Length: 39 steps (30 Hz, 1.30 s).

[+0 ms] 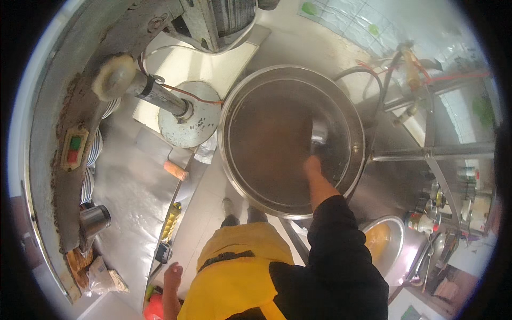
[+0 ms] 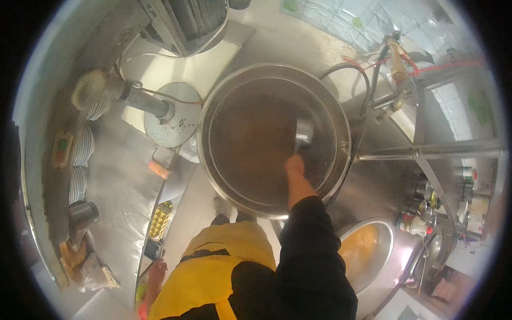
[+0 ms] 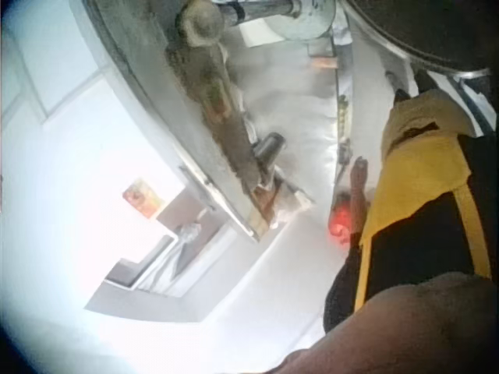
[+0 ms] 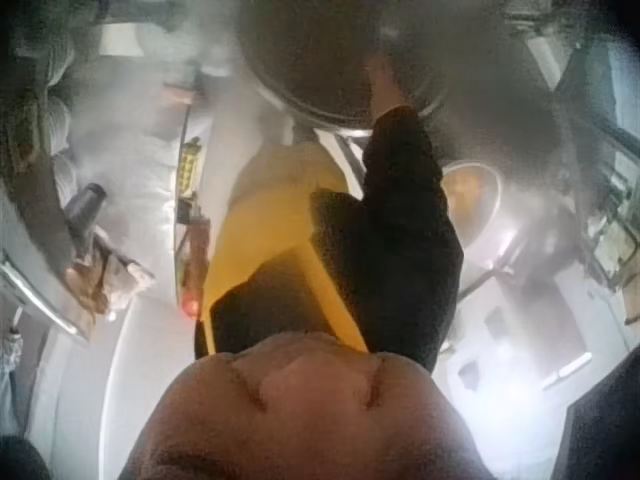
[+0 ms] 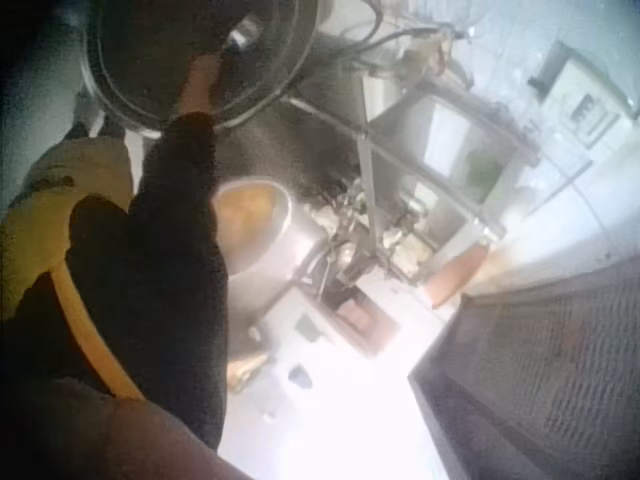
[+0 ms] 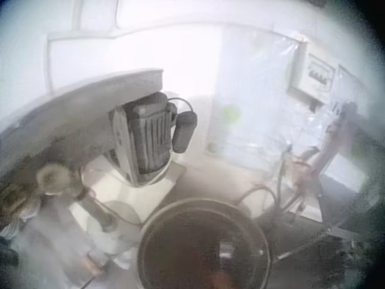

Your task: The person pours water from a metal bowl into a sink, then uses a ladle to transfer a yellowish liquid from a large pot into the bowl. The person then wipes the bowl and the surrounding counter with a cloth.

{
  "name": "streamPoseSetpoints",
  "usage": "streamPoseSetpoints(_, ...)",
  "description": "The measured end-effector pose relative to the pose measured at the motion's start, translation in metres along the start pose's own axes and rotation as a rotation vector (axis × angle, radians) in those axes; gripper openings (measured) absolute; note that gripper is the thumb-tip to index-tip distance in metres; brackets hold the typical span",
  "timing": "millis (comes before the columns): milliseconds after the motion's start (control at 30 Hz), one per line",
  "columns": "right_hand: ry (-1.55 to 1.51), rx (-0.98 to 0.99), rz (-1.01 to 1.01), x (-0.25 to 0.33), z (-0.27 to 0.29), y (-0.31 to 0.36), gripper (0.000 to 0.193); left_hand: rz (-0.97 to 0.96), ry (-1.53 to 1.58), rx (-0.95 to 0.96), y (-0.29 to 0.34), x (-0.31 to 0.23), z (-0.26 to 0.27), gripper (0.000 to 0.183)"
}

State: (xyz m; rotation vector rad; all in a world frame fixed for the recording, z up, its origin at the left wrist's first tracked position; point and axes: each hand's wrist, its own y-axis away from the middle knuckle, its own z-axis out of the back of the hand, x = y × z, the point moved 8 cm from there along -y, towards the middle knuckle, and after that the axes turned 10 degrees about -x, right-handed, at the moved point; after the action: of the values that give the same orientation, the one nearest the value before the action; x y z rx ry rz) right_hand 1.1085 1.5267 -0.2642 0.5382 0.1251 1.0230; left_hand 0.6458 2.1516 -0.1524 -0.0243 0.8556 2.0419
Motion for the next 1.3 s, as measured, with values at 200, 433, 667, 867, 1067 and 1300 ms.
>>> streamPoseSetpoints(200,-0.52,0.109,-0.165,0.041,-0.058,0.005,0.024,0.343,0.167,0.013,0.048,-0.091,0.018,0.044)
streamPoseSetpoints(433,-1.116,0.436,-0.236,0.093,-0.047,0.057,0.027,0.195,0.14,-0.026,0.032,-0.078,0.004,0.043)
streamPoseSetpoints(667,-1.195,0.467,0.071,0.099,0.022,0.128,0.029,0.003,0.124,-0.051,-0.045,-0.056,0.009,0.042)
streamPoseSetpoints(867,-1.323,0.373,0.038,0.072,0.115,0.219,0.026,-0.156,0.137,-0.037,-0.092,-0.104,0.034,0.041)
streamPoseSetpoints(1067,-1.381,0.2,0.036,0.004,0.172,0.311,0.027,-0.358,0.081,0.024,-0.129,-0.143,0.018,0.041)
streamPoseSetpoints(1300,-1.581,-0.046,-0.111,-0.092,0.193,0.426,0.027,-0.445,0.014,0.212,-0.166,-0.176,0.004,0.044)
